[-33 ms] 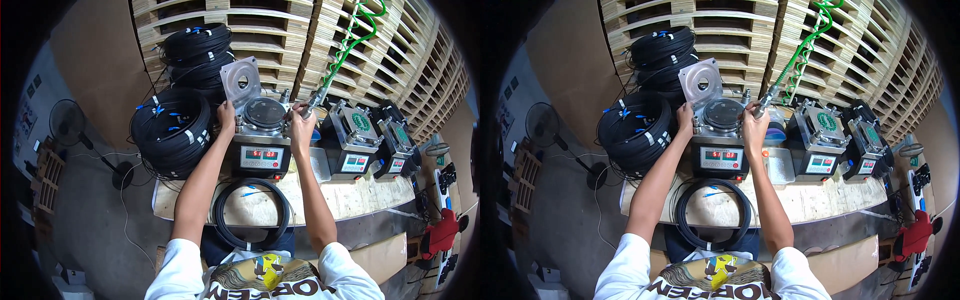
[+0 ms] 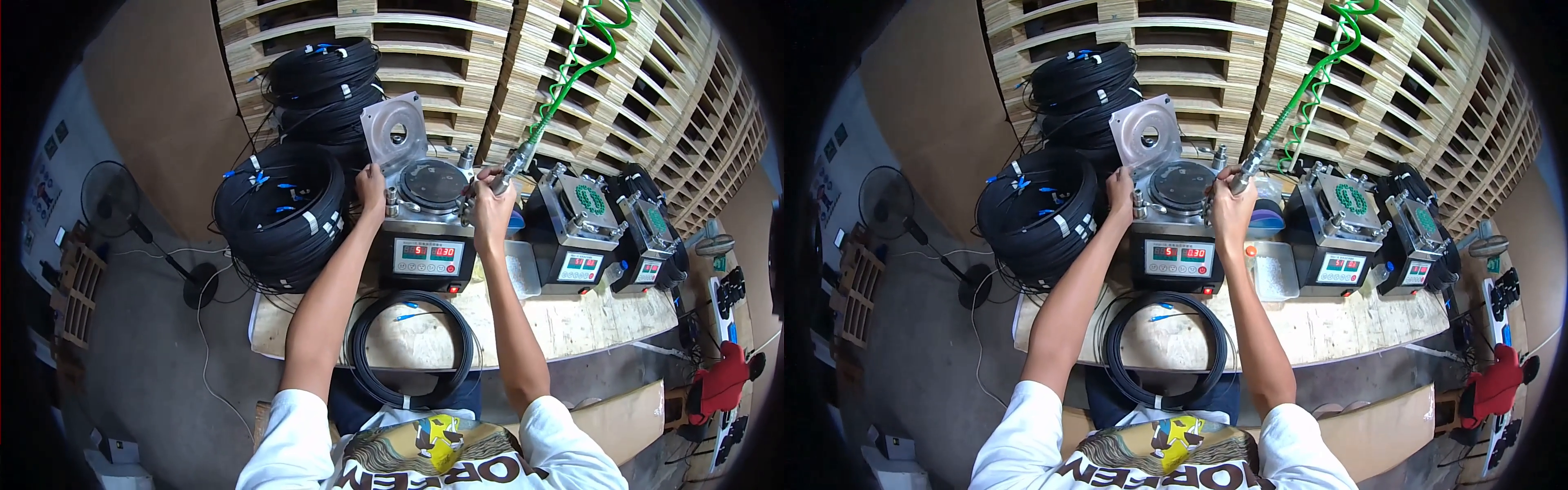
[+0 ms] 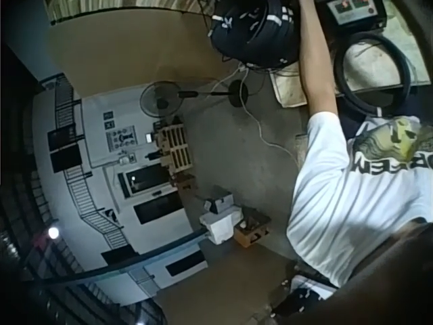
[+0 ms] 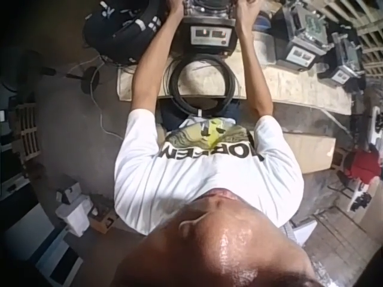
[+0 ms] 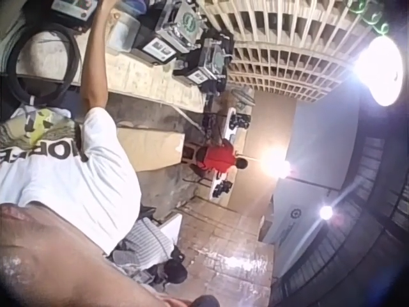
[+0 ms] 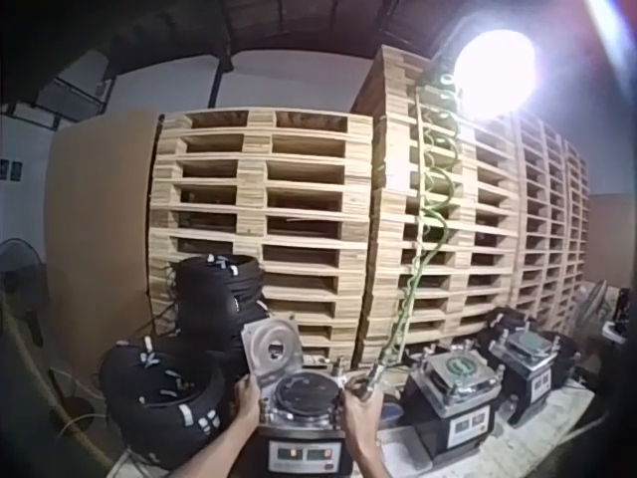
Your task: The recorder processes fiber optic or electrical wire cables using a benchtop polishing machine in a factory setting.
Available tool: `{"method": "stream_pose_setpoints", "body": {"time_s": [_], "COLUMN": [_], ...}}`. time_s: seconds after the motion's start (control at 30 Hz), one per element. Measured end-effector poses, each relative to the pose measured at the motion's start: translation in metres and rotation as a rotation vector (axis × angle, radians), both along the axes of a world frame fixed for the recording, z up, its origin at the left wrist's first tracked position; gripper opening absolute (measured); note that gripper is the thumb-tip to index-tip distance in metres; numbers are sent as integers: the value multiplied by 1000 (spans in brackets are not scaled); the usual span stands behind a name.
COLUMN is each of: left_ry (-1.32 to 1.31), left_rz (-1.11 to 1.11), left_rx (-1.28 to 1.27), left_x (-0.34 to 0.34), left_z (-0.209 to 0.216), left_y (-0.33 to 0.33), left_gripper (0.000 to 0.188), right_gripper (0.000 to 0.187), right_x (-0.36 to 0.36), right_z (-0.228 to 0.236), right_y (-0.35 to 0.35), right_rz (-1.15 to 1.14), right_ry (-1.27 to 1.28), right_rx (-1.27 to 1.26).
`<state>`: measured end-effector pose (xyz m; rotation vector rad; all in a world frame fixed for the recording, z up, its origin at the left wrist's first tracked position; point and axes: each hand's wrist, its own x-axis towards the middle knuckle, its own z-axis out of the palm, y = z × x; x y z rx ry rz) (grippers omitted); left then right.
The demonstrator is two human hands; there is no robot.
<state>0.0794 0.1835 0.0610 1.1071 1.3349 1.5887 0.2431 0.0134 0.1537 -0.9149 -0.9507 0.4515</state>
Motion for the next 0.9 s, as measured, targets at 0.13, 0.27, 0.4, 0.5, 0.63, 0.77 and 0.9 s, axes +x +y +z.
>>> {"method": "stream_pose_setpoints", "body": {"time_s": [0.13, 0.27, 0.4, 0.5, 0.63, 0.77, 0.9], "left_ry": [8, 56, 0, -28, -16, 3, 22], "left_rz": [36, 57, 23, -3, -4, -32, -42], "left_rx": [-11, 5, 27, 20, 41, 53, 56], "left_x": [5, 4, 8, 8, -1, 6, 1], "left_z": [3, 1, -5, -11, -17, -8, 3], "left_y": [-5, -4, 1, 6, 15, 3, -7], "left_gripper": [40, 40, 40, 38, 35, 36, 39], "right_gripper": [3, 3, 3, 3, 3, 4, 5], "right_x": [-9, -18, -22, -27, -38, -33, -32], "right_z": [-4, -6, -8, -9, -9, -11, -12], "right_y": [3, 5, 10, 13, 13, 13, 12], "right_rz": [14, 27, 17, -3, 26, 11, 10], "right_ry": [47, 45, 33, 25, 37, 54, 91], "right_rx": [-2, 8, 20, 16, 12, 28, 4]}}
